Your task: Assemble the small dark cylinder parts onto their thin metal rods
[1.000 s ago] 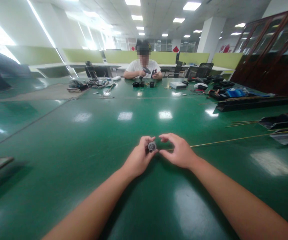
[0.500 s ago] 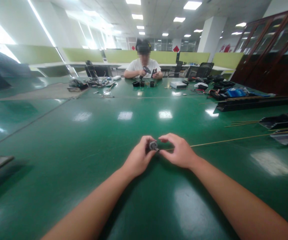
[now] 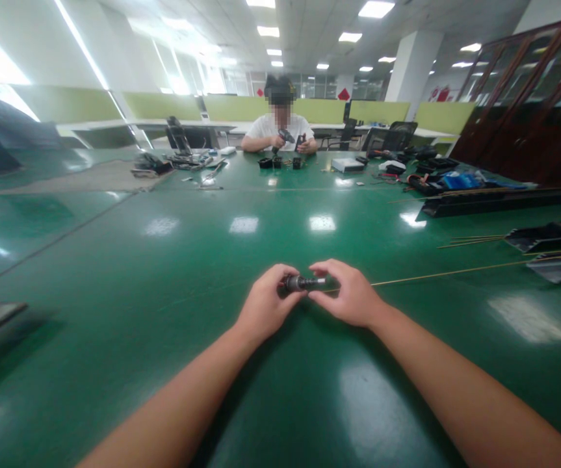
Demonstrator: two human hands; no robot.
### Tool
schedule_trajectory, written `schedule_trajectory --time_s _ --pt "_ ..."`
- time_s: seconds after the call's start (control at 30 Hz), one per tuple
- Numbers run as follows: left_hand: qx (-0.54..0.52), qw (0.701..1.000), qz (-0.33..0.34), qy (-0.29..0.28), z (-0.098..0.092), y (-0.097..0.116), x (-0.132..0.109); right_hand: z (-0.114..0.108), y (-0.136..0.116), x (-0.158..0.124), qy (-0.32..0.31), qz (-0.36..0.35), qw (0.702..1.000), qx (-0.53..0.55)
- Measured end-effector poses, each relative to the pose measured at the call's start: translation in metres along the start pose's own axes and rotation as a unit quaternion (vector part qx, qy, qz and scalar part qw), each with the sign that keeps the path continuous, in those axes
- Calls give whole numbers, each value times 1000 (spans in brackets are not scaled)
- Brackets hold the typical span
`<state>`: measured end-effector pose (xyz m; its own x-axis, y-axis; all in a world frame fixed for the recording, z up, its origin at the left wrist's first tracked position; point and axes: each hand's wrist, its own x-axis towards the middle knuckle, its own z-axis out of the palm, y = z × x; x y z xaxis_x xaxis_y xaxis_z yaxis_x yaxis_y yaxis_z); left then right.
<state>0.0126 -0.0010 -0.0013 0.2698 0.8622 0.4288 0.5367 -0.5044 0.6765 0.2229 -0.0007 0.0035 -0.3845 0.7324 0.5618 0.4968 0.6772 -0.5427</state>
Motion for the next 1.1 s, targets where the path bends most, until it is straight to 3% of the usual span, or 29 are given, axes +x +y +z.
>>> schedule_trajectory --time_s 0.37,1.1 --pt "22 998 49 -9 -2 0 0 1 4 0 -18 2 1000 -7" --pt "13 997 72 -17 -2 1 -1 2 4 -1 -47 1 999 14"
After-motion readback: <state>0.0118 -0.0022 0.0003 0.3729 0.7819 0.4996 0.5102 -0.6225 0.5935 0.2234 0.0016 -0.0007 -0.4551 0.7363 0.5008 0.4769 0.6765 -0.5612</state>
